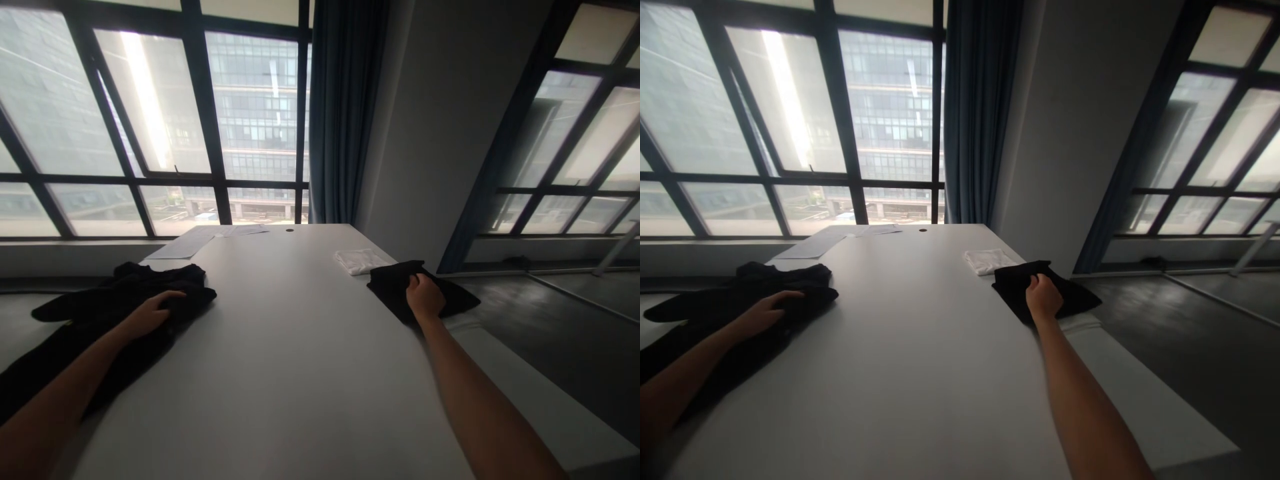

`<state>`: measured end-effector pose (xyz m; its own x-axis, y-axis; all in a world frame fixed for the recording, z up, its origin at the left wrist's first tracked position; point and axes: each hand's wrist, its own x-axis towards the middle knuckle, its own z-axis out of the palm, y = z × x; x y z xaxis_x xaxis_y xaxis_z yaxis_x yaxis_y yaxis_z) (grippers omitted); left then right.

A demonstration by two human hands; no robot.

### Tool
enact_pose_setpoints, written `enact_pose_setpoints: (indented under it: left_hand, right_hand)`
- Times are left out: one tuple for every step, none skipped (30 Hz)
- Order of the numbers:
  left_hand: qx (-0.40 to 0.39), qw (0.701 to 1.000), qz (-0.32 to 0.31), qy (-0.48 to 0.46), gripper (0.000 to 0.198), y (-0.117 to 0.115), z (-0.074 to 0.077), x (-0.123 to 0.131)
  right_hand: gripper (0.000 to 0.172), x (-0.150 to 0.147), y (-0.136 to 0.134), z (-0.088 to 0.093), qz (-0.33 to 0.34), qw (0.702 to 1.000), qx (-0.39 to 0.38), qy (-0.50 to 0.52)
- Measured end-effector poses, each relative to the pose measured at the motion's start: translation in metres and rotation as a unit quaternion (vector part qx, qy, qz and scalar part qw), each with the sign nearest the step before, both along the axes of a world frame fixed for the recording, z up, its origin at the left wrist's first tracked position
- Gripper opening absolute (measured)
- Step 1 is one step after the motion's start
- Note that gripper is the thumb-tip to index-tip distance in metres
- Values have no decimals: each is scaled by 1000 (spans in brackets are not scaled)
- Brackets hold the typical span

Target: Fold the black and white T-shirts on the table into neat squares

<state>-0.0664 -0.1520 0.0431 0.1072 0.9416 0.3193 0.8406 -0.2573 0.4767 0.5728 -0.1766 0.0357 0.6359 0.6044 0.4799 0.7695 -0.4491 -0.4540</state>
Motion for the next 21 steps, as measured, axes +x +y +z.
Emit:
enact_pose_setpoints:
  left_hand:
    - [-14,1000,-3,13,58,-2,-3,4]
    - [-14,999,4,37,63,-5,-7,10]
    - [7,997,20,69,67,-8,-10,19]
    - [37,994,33,102,70,-12,-14,29]
    - [67,989,36,131,71,-17,-16,42]
    - [91,984,24,150,71,-22,-18,57]
    - [106,982,-5,154,71,-27,-19,72]
    - [109,983,-43,140,70,-33,-20,88]
    - [101,985,-84,110,73,-39,-21,103]
    - [87,987,-119,69,79,-44,-23,116]
    - [73,986,-147,26,85,-48,-25,128]
    - [59,983,-171,-15,89,-52,-28,136]
    - [43,980,-185,-53,87,-54,-31,141]
    - [26,978,-188,-86,79,-56,-34,144]
    - [8,977,-182,-114,66,-56,-36,143]
    - [-8,976,-168,-139,51,-56,-37,140]
    - [-21,975,-152,-161,39,-55,-35,136]
    - [-29,974,-134,-182,32,-53,-32,129]
    - [-31,971,-119,-203,29,-51,-27,121]
    - [-28,969,-107,-222,28,-50,-21,113]
    - [-20,967,-98,-236,30,-48,-14,103]
  right_hand:
    - [44,-5,-1,8,2,998,53,17]
    - [45,-12,-3,17,15,994,103,36]
    - [46,-22,-5,27,44,986,148,56]
    - [46,-36,-8,36,87,975,188,81]
    - [46,-53,-13,45,147,958,220,107]
    - [45,-72,-18,53,225,934,241,139]
    - [44,-94,-25,61,316,899,243,181]
    - [44,-118,-32,68,415,856,221,216]
    - [43,-141,-39,74,499,811,194,239]
    - [43,-164,-45,79,563,769,167,251]
    - [43,-185,-49,83,603,740,150,258]
    - [43,-203,-50,86,626,722,133,262]
    - [43,-218,-49,87,637,716,119,262]
    - [43,-230,-46,87,634,721,114,258]
    - [44,-239,-40,87,621,734,113,251]
    - [44,-245,-33,85,602,752,115,244]
    - [45,-248,-26,84,578,772,119,238]
    - [46,-248,-19,84,556,788,117,237]
    - [47,-247,-14,85,541,799,104,242]
    - [48,-243,-10,88,537,802,77,250]
    - [49,-237,-8,93,543,798,41,258]
